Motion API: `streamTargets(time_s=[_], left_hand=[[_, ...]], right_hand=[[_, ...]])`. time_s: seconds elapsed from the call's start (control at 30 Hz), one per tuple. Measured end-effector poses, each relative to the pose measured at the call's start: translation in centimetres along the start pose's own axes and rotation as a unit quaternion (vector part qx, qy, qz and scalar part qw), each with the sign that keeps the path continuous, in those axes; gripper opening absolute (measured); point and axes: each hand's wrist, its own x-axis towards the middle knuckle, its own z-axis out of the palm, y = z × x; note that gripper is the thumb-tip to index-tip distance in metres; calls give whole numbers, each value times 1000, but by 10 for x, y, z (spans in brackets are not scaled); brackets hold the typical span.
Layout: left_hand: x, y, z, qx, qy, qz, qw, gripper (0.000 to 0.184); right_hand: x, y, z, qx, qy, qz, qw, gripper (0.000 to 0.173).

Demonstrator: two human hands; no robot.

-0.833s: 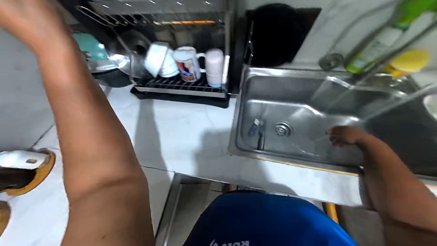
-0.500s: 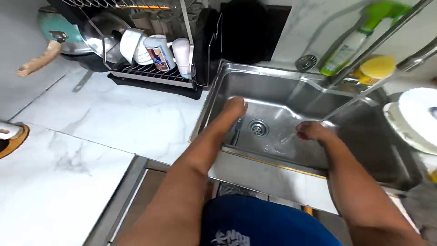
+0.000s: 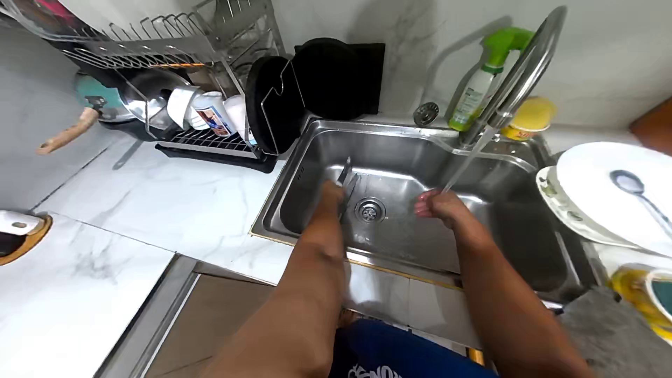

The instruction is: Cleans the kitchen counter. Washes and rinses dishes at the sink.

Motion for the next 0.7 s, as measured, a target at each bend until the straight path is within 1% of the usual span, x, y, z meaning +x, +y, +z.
streamTargets(time_s=[0.07, 0.1, 0.13, 0.17, 0.2, 0.23, 0.27, 0.3, 0.33, 0.37, 0.4, 0.43, 0.47, 0.5, 0.53, 0.57, 0.6, 0.67, 0.7], left_hand=[[-14, 19, 29, -124, -48, 4, 991, 44], [-28, 32, 45, -196, -95, -5, 976, 35], [-43, 45, 63, -266, -148, -16, 952, 32], [-57, 56, 78, -330, -200, -34, 922, 38], [-71, 67, 92, -370, -225, -41, 901, 38], [-84, 77, 103, -398, -234, -40, 886, 30], [-93, 86, 111, -427, -241, -38, 871, 28], [-101, 94, 120, -451, -233, -39, 860, 25], [-107, 100, 129, -482, -225, -51, 846, 26], [-112, 103, 135, -520, -223, -66, 822, 31], [-117, 106, 140, -556, -219, -78, 798, 33], [-122, 109, 146, -583, -212, -87, 779, 30], [-127, 111, 149, -601, -215, -93, 764, 28], [-131, 112, 151, -605, -224, -94, 758, 23], [-133, 113, 152, -596, -241, -93, 761, 19], [-133, 113, 152, -576, -253, -93, 772, 16], [-132, 111, 152, -551, -268, -90, 785, 18], [-129, 110, 148, -493, -294, -90, 814, 28], [-129, 110, 146, -469, -295, -88, 828, 32]], right_hand=[[-5, -7, 6, 55, -15, -17, 998, 30], [-11, -11, 10, 88, -21, -34, 995, 30], [-17, -14, 13, 122, -33, -57, 990, 31], [-21, -15, 15, 150, -46, -87, 984, 34], [-24, -15, 17, 169, -47, -121, 977, 35], [-25, -13, 17, 174, -36, -149, 973, 36], [-26, -9, 16, 154, -3, -168, 974, 34], [-25, -4, 12, 98, 50, -170, 979, 31], [-27, 2, 10, 15, 108, -151, 982, 27], [-29, 8, 6, -69, 141, -117, 981, 30], [-33, 13, 4, -129, 141, -77, 979, 39], [-38, 18, 2, -171, 119, -36, 977, 47], [-42, 22, 1, -195, 96, -4, 976, 51], [-47, 24, 0, -206, 84, 13, 975, 51], [-51, 27, -4, -206, 83, 16, 975, 49], [-54, 29, -10, -208, 88, 13, 974, 48], [-57, 30, -16, -218, 98, 11, 971, 48], [-68, 30, -24, -239, 110, 14, 965, 49], [-74, 31, -28, -248, 115, 17, 962, 49]])
